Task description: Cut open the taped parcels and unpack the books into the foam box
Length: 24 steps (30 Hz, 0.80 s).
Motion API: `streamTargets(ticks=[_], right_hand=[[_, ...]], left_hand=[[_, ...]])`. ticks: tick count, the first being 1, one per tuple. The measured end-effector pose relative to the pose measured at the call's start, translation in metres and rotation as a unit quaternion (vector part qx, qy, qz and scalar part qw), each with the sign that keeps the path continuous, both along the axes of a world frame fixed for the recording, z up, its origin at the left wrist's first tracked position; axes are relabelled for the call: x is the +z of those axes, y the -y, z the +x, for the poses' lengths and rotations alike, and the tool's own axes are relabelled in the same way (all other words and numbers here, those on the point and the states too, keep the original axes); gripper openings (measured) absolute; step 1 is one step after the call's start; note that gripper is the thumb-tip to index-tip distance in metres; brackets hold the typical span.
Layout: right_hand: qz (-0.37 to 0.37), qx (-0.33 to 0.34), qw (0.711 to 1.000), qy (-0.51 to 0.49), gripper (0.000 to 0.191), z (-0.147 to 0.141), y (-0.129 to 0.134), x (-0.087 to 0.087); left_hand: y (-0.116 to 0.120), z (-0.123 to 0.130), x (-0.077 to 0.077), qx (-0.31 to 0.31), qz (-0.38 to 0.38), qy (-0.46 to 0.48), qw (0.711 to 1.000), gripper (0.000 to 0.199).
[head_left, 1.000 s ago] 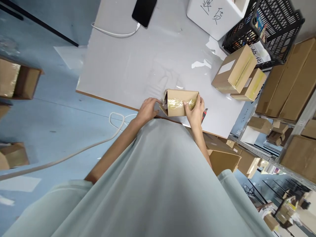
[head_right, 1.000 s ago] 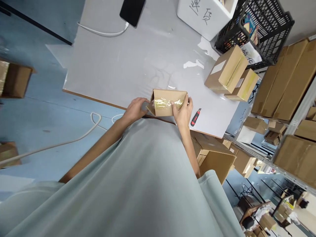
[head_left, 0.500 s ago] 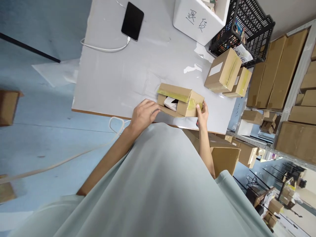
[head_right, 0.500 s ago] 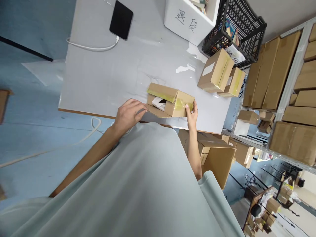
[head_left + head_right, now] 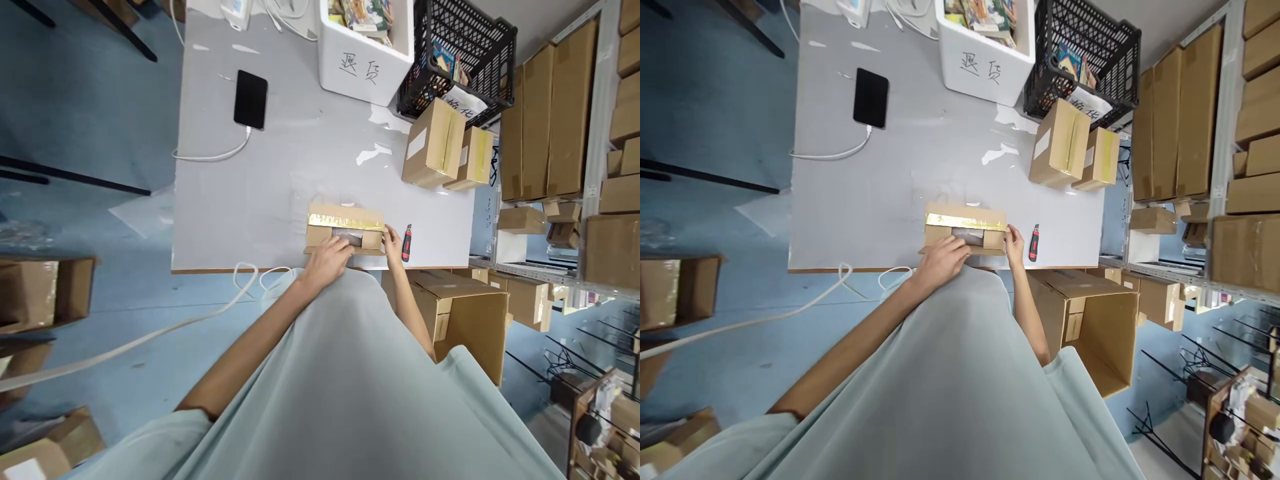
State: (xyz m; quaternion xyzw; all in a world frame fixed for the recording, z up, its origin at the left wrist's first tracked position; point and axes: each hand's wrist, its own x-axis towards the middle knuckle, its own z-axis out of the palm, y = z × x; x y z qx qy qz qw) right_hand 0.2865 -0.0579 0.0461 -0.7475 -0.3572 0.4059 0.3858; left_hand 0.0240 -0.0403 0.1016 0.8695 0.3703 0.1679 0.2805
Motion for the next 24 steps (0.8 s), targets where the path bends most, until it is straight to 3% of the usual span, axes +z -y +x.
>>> streamTargets(ticks=[4, 8, 10, 14, 17, 20, 24], right_hand=[[0.017, 0.012, 1.0, 0.023, 0.062, 0.009, 0.005, 0.023], [0.039, 0.121, 0.988, 0.09, 0.056, 0.003, -0.012, 0.044], [0.011, 0.198, 0.967, 0.158, 0.063, -0.007, -0.024, 0.053], [-0.103, 0.321, 0.892, 0.302, 0.089, -0.037, -0.039, 0.062], [-0.14, 0.342, 0.858, 0.357, 0.082, -0.052, -0.037, 0.063], [-0.127, 0.342, 0.856, 0.367, 0.074, -0.051, -0.03, 0.063], [-0.128, 0.348, 0.858, 0.356, 0.076, -0.046, -0.026, 0.063]], left_hand=[[0.001, -0.004, 0.002, 0.002, -0.02, 0.0, 1.0, 0.024], [0.006, -0.01, 0.008, 0.006, -0.101, -0.02, 0.995, 0.022], [0.008, -0.009, 0.009, 0.011, -0.157, -0.026, 0.987, 0.017], [0.003, -0.006, 0.005, 0.025, -0.245, -0.026, 0.969, 0.017], [-0.009, -0.003, 0.002, 0.062, -0.22, -0.063, 0.971, 0.03], [-0.02, -0.001, 0.004, 0.092, -0.177, -0.154, 0.968, 0.032], [-0.024, 0.002, 0.012, 0.083, -0.138, -0.23, 0.96, 0.035]])
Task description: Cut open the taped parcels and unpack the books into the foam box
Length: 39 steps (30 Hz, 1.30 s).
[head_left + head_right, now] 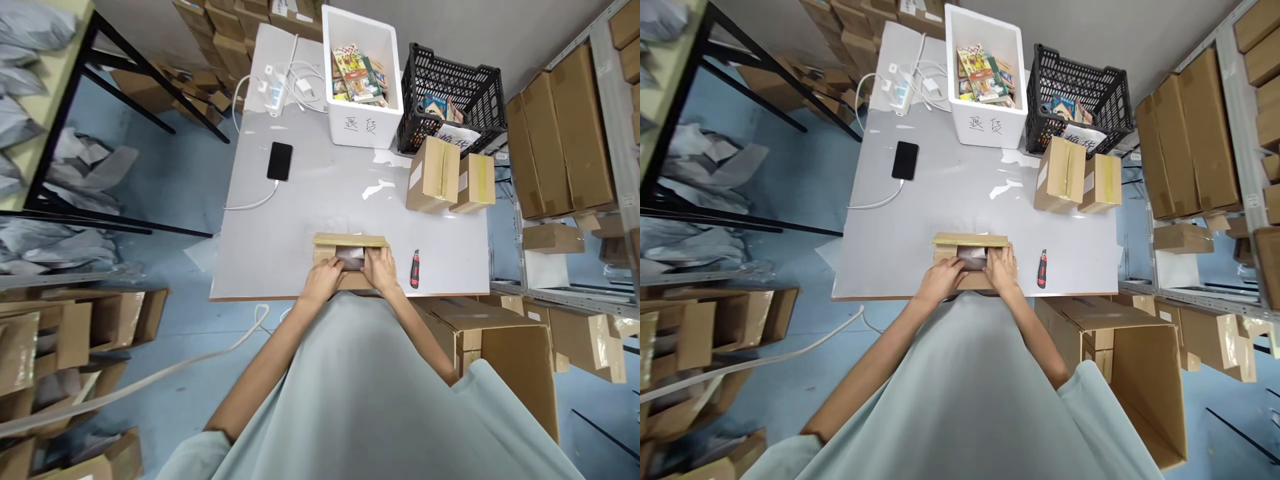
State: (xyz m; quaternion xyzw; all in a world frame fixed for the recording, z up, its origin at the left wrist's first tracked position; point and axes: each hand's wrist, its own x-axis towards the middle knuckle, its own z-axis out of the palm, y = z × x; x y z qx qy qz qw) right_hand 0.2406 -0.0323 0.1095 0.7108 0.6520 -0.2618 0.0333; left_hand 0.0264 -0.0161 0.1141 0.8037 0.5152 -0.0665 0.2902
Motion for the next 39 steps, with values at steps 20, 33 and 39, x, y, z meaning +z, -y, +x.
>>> streamTargets(ticks=[20, 33, 39], right_hand=[[0.04, -0.161, 0.983, -0.082, 0.087, 0.04, 0.038, -0.008], [0.134, 0.0, 0.986, -0.095, 0.052, 0.04, 0.038, 0.027], [0.017, 0.124, 0.985, -0.122, 0.05, 0.011, 0.017, 0.028]], left_hand=[[-0.026, 0.045, 0.004, 0.069, 0.019, -0.06, 0.996, 0.062], [-0.03, 0.009, -0.009, 0.08, -0.024, -0.097, 0.992, 0.049], [-0.028, 0.005, -0.005, 0.17, 0.005, -0.051, 0.984, 0.053]])
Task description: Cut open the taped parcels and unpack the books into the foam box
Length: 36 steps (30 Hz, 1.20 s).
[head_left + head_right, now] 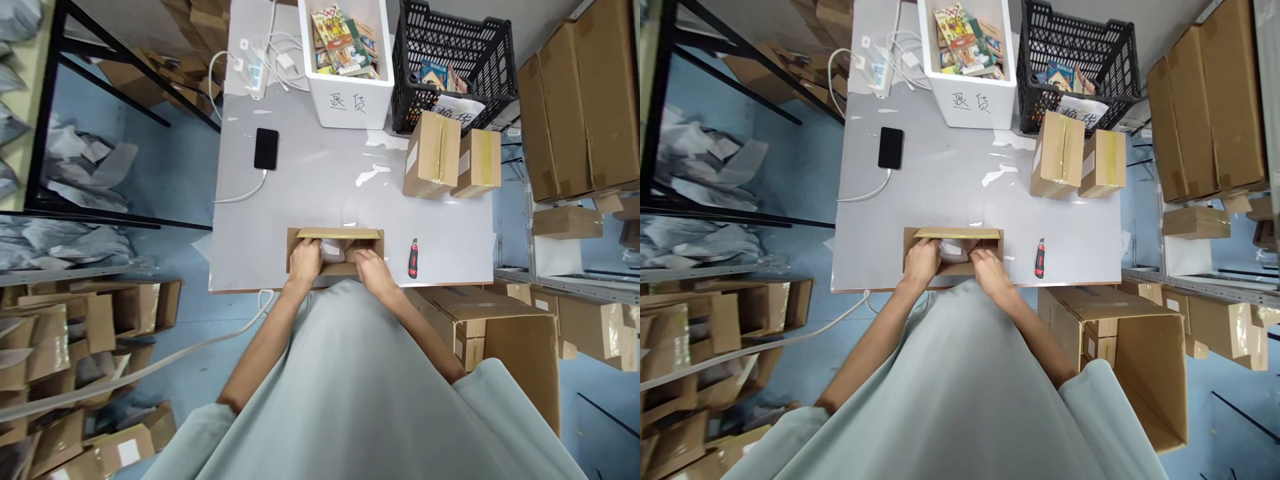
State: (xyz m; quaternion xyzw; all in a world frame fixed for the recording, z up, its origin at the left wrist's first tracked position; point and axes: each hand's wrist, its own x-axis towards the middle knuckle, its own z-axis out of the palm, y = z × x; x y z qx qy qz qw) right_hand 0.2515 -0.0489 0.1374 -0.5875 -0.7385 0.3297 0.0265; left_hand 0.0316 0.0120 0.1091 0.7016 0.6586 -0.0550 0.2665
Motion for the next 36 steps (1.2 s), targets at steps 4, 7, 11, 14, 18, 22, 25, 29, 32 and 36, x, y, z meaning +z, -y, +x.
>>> streamTargets(ticks=[4, 7, 11, 14, 18, 22, 25, 29, 32, 36], right_hand=[[-0.13, -0.04, 0.988, 0.077, 0.057, -0.032, -0.037, -0.025], [-0.178, -0.088, 0.974, 0.113, 0.053, -0.051, -0.074, -0.045], [-0.187, -0.105, 0.969, 0.126, 0.042, -0.065, -0.105, -0.056], [-0.174, -0.123, 0.967, 0.141, 0.042, -0.066, -0.109, -0.053], [-0.168, -0.134, 0.961, 0.172, 0.035, -0.061, -0.101, -0.041], [-0.155, -0.119, 0.965, 0.177, 0.023, -0.061, -0.072, -0.014], [-0.098, -0.126, 0.967, 0.198, 0.028, -0.057, -0.031, 0.019], [0.023, -0.204, 0.966, 0.157, 0.023, -0.033, 0.035, 0.07], [0.111, -0.328, 0.938, -0.004, 0.021, -0.015, 0.073, 0.096], [0.15, -0.517, 0.803, -0.255, 0.049, -0.022, 0.092, 0.101]], left_hand=[[0.001, 0.002, 0.002, 0.06, 0.056, 0.049, 0.995, 0.053], [0.004, 0.0, 0.001, 0.071, 0.09, 0.052, 0.992, 0.05], [0.008, -0.005, -0.002, 0.05, 0.096, 0.048, 0.993, 0.047], [0.009, -0.009, -0.003, 0.041, 0.089, 0.048, 0.994, 0.047], [0.006, -0.017, -0.004, 0.037, 0.076, 0.064, 0.994, 0.047], [0.004, -0.026, -0.004, 0.011, 0.086, 0.118, 0.989, 0.047], [0.004, -0.032, -0.004, -0.027, 0.094, 0.158, 0.982, 0.045], [0.002, -0.036, -0.008, -0.133, 0.052, 0.192, 0.971, 0.045], [-0.001, -0.036, -0.012, -0.198, -0.008, 0.202, 0.959, 0.04], [-0.005, -0.034, -0.006, -0.17, -0.001, 0.305, 0.937, 0.035]])
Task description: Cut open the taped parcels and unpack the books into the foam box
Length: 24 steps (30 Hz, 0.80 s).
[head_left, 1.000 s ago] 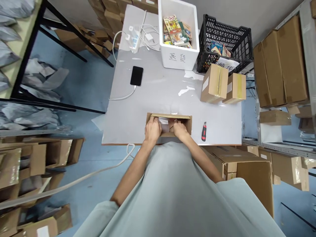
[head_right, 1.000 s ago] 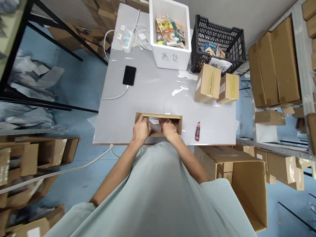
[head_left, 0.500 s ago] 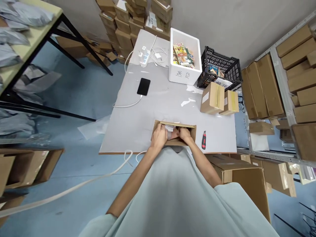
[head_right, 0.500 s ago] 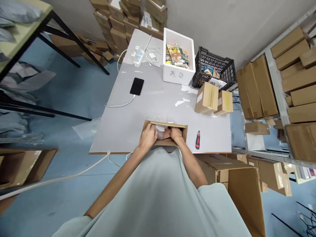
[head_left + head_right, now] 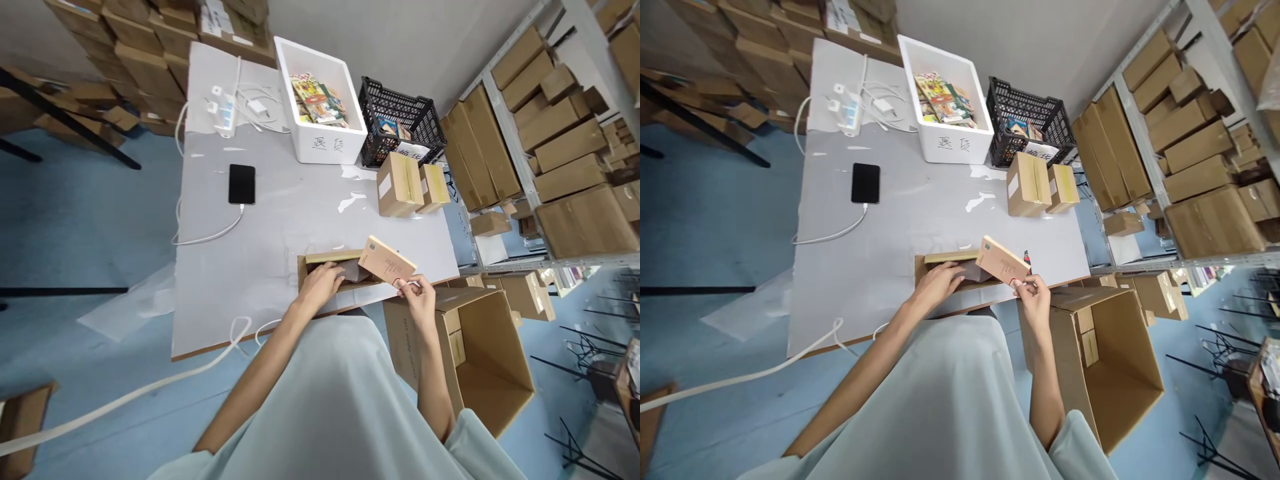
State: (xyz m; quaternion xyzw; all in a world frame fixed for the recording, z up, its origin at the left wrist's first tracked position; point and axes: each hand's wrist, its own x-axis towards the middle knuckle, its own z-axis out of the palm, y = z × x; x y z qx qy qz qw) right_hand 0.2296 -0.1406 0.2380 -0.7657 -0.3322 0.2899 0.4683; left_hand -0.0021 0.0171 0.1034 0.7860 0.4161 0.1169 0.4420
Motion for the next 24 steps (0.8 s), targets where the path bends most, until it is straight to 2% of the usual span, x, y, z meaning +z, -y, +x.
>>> streamTargets(ticks=[2, 3, 6, 8, 10, 13, 15, 18, 21, 24], right_hand=[[0.054, -0.063, 0.994, -0.078, 0.059, -0.016, -0.003, -0.007], [0.075, -0.081, 0.989, -0.102, 0.061, -0.026, -0.007, -0.012], [0.109, -0.105, 0.977, -0.151, 0.062, -0.054, -0.019, -0.024], [0.118, -0.103, 0.971, -0.178, 0.061, -0.068, -0.026, -0.03], [0.112, -0.085, 0.97, -0.2, 0.06, -0.074, -0.031, -0.033], [0.08, -0.056, 0.973, -0.207, 0.058, -0.072, -0.039, -0.033], [0.072, -0.058, 0.977, -0.193, 0.063, -0.066, -0.044, -0.032], [0.078, -0.06, 0.98, -0.171, 0.071, -0.059, -0.055, -0.027], [0.073, 0.0, 0.973, -0.219, 0.075, -0.055, -0.069, -0.017], [0.076, 0.054, 0.955, -0.28, 0.077, -0.052, -0.085, -0.005]], left_hand=[[0.0, 0.004, 0.011, 0.021, -0.07, 0.109, 0.991, 0.037], [0.0, 0.007, 0.018, 0.029, -0.129, 0.169, 0.977, 0.044], [0.005, 0.018, 0.04, 0.088, -0.3, 0.318, 0.895, 0.068], [0.009, 0.024, 0.052, 0.161, -0.344, 0.365, 0.85, 0.071], [0.01, 0.028, 0.061, 0.233, -0.344, 0.38, 0.826, 0.072], [0.007, 0.023, 0.068, 0.294, -0.299, 0.393, 0.818, 0.071], [0.002, 0.015, 0.072, 0.3, -0.237, 0.403, 0.832, 0.064], [-0.003, -0.001, 0.081, 0.291, -0.1, 0.399, 0.864, 0.045], [-0.004, -0.013, 0.091, 0.259, 0.061, 0.379, 0.886, 0.02], [0.001, -0.018, 0.1, 0.182, 0.194, 0.359, 0.895, 0.018]])
